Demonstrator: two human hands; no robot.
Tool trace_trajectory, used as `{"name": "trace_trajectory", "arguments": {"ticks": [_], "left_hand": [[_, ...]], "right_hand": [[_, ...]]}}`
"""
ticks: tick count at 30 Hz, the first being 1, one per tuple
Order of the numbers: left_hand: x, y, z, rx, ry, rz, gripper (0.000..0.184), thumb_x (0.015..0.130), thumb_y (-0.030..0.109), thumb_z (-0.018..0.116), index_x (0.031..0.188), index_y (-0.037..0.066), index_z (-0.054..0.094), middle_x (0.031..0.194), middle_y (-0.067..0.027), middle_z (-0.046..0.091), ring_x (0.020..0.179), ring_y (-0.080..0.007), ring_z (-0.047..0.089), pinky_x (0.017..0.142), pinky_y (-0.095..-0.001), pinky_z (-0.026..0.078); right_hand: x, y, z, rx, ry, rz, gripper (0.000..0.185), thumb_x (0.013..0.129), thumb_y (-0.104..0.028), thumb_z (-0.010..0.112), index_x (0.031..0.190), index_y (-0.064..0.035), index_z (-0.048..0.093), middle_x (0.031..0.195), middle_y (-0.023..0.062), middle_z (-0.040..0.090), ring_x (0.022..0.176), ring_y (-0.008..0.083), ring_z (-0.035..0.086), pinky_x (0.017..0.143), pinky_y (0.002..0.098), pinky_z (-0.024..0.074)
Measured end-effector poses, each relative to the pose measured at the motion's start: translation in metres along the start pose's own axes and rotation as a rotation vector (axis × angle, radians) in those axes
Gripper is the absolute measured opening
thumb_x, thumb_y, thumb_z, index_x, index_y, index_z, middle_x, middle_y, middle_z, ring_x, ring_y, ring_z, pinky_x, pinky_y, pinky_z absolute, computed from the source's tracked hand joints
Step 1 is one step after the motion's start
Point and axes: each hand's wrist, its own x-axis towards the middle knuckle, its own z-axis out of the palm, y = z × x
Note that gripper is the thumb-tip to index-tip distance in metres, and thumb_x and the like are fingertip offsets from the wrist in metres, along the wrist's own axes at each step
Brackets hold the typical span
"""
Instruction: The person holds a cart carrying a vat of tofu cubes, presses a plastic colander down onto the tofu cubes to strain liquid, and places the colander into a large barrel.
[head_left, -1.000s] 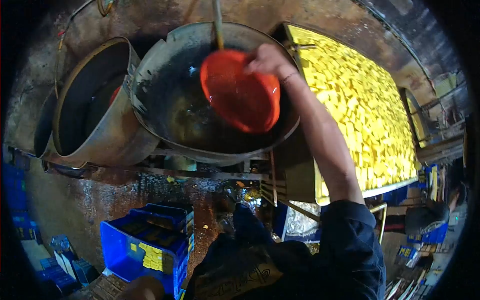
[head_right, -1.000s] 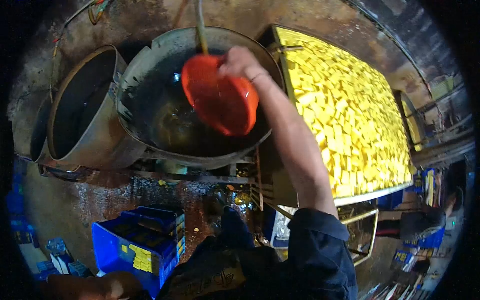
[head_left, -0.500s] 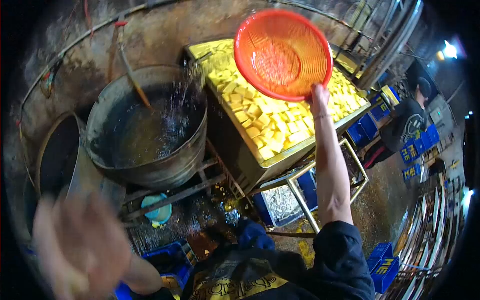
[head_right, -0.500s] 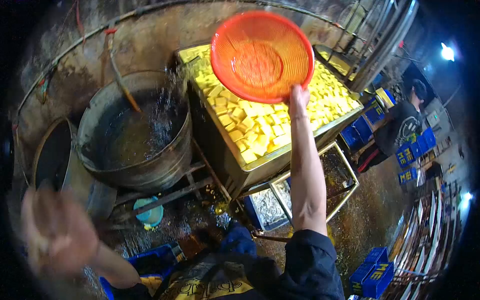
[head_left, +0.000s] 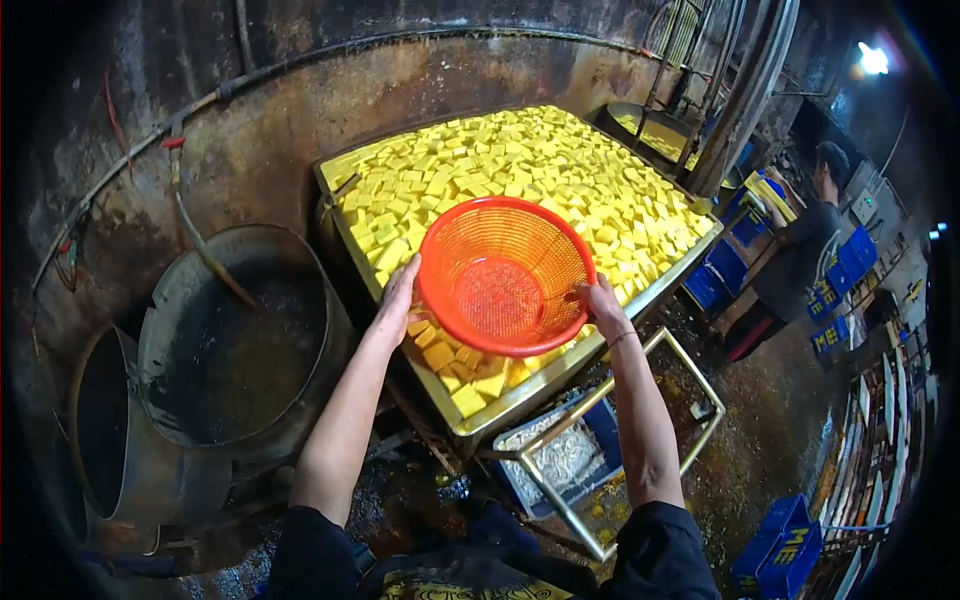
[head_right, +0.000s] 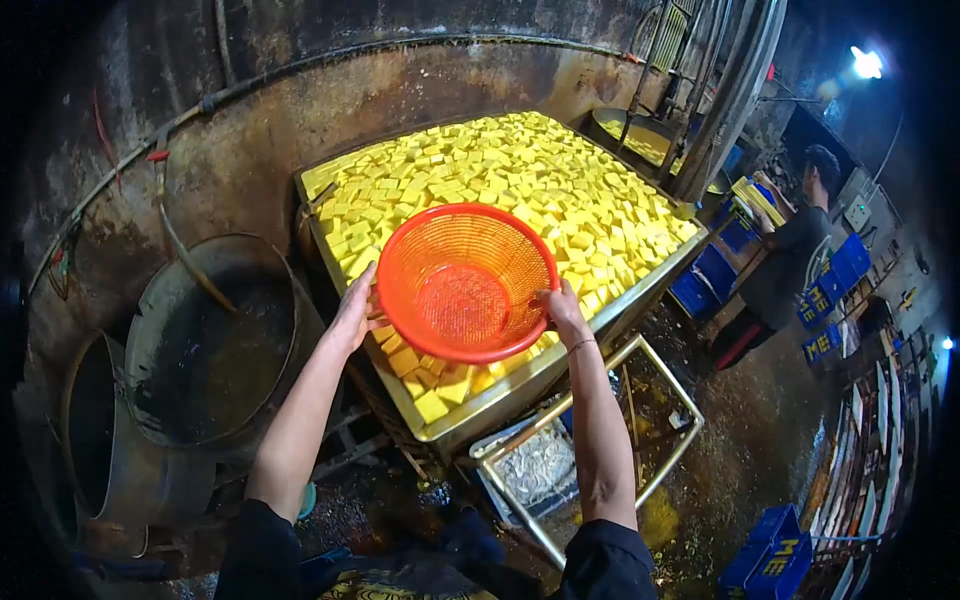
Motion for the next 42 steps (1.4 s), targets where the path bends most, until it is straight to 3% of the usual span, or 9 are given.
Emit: {"name": "trace_trajectory", "arguments": {"ticks": [1, 4, 5, 8, 13, 27, 32, 38, 42], "left_hand": [[0.015, 0.002, 0.009, -0.001, 0.044, 0.057, 0.066, 0.082, 0.052, 0.056, 0.13, 0.01, 0.038, 0.117, -0.0086, 0.054, 0.098, -0.0212, 0.055, 0.076, -0.0441, 0.047], [0.071, -0.014, 0.006, 0.578, 0.236, 0.133, 0.06, 0.082, 0.038, 0.062, 0.128, 0.006, 0.039, 0.101, -0.0063, 0.062, 0.084, -0.0168, 0.06, 0.073, -0.0383, 0.048], [0.09, -0.027, -0.001, 0.677, 0.324, 0.172, 0.053, 0.076, 0.02, 0.066, 0.121, 0.003, 0.047, 0.098, -0.0146, 0.065, 0.091, -0.0286, 0.063, 0.086, -0.0348, 0.046], [0.078, -0.02, 0.022, 0.866, 0.352, 0.249, 0.049, 0.075, 0.014, 0.061, 0.12, 0.003, 0.048, 0.102, -0.0186, 0.063, 0.096, -0.0341, 0.06, 0.087, -0.0389, 0.046], [0.083, -0.033, 0.034, 1.043, 0.345, 0.234, 0.054, 0.078, 0.009, 0.047, 0.131, 0.009, 0.034, 0.112, -0.0228, 0.055, 0.101, -0.0402, 0.054, 0.087, -0.0477, 0.043], [0.109, -0.095, 0.021, 1.454, 0.443, 0.342, 0.059, 0.074, 0.01, 0.055, 0.129, 0.002, 0.038, 0.108, -0.0192, 0.054, 0.101, -0.0351, 0.052, 0.085, -0.0432, 0.044], [0.111, -0.036, 0.011, 1.127, 0.237, 0.207, 0.041, 0.075, 0.01, 0.051, 0.116, 0.011, 0.05, 0.092, -0.0231, 0.061, 0.088, -0.0419, 0.058, 0.079, -0.0499, 0.046], [0.131, 0.059, 0.023, 1.068, 0.116, 0.36, 0.043, 0.074, 0.011, 0.053, 0.117, 0.004, 0.046, 0.095, -0.0228, 0.061, 0.09, -0.038, 0.06, 0.081, -0.0462, 0.047], [0.129, 0.131, 0.04, 0.924, 0.068, 0.475, 0.052, 0.077, 0.017, 0.06, 0.123, 0.0, 0.042, 0.099, -0.0171, 0.062, 0.091, -0.0277, 0.062, 0.085, -0.0404, 0.047]], "right_hand": [[0.01, -0.009, -0.003, -0.092, -0.107, 0.016, 0.047, 0.08, -0.009, 0.056, 0.123, -0.0004, 0.039, 0.09, 0.0144, 0.062, 0.075, 0.0231, 0.064, 0.067, 0.0334, 0.0518], [0.074, 0.002, -0.011, -0.542, -0.226, -0.222, 0.048, 0.081, -0.019, 0.06, 0.122, -0.0016, 0.042, 0.094, 0.0188, 0.063, 0.08, 0.0258, 0.065, 0.061, 0.0357, 0.0539], [0.068, -0.017, -0.015, -0.834, -0.167, -0.086, 0.06, 0.076, -0.027, 0.066, 0.122, -0.0004, 0.039, 0.092, 0.0231, 0.063, 0.084, 0.034, 0.063, 0.072, 0.0408, 0.0525], [0.101, 0.006, -0.011, -1.26, 0.03, -0.263, 0.058, 0.073, -0.027, 0.067, 0.118, -0.0008, 0.041, 0.095, 0.0247, 0.061, 0.082, 0.0382, 0.063, 0.077, 0.045, 0.0515], [0.096, 0.014, 0.014, -1.164, 0.101, -0.243, 0.039, 0.077, -0.016, 0.056, 0.11, -0.0046, 0.038, 0.076, 0.0223, 0.063, 0.077, 0.0406, 0.062, 0.065, 0.0492, 0.05], [0.094, 0.104, 0.024, -1.465, 0.387, -0.336, 0.043, 0.079, -0.019, 0.053, 0.121, -0.0121, 0.044, 0.087, 0.0147, 0.06, 0.079, 0.0311, 0.06, 0.067, 0.0449, 0.0437], [0.093, 0.036, 0.024, -1.286, 0.317, -0.328, 0.025, 0.074, -0.015, 0.056, 0.096, -0.0061, 0.049, 0.074, 0.0192, 0.063, 0.071, 0.0369, 0.062, 0.063, 0.0479, 0.0483], [0.088, -0.052, 0.019, -1.238, 0.404, -0.264, 0.035, 0.076, -0.024, 0.058, 0.103, -0.0033, 0.05, 0.084, 0.0249, 0.062, 0.08, 0.0409, 0.061, 0.071, 0.0484, 0.0489], [0.103, -0.097, -0.004, -1.224, 0.542, -0.463, 0.036, 0.076, -0.023, 0.056, 0.105, -0.0013, 0.052, 0.086, 0.0264, 0.062, 0.083, 0.0417, 0.06, 0.073, 0.0477, 0.0483]]}}
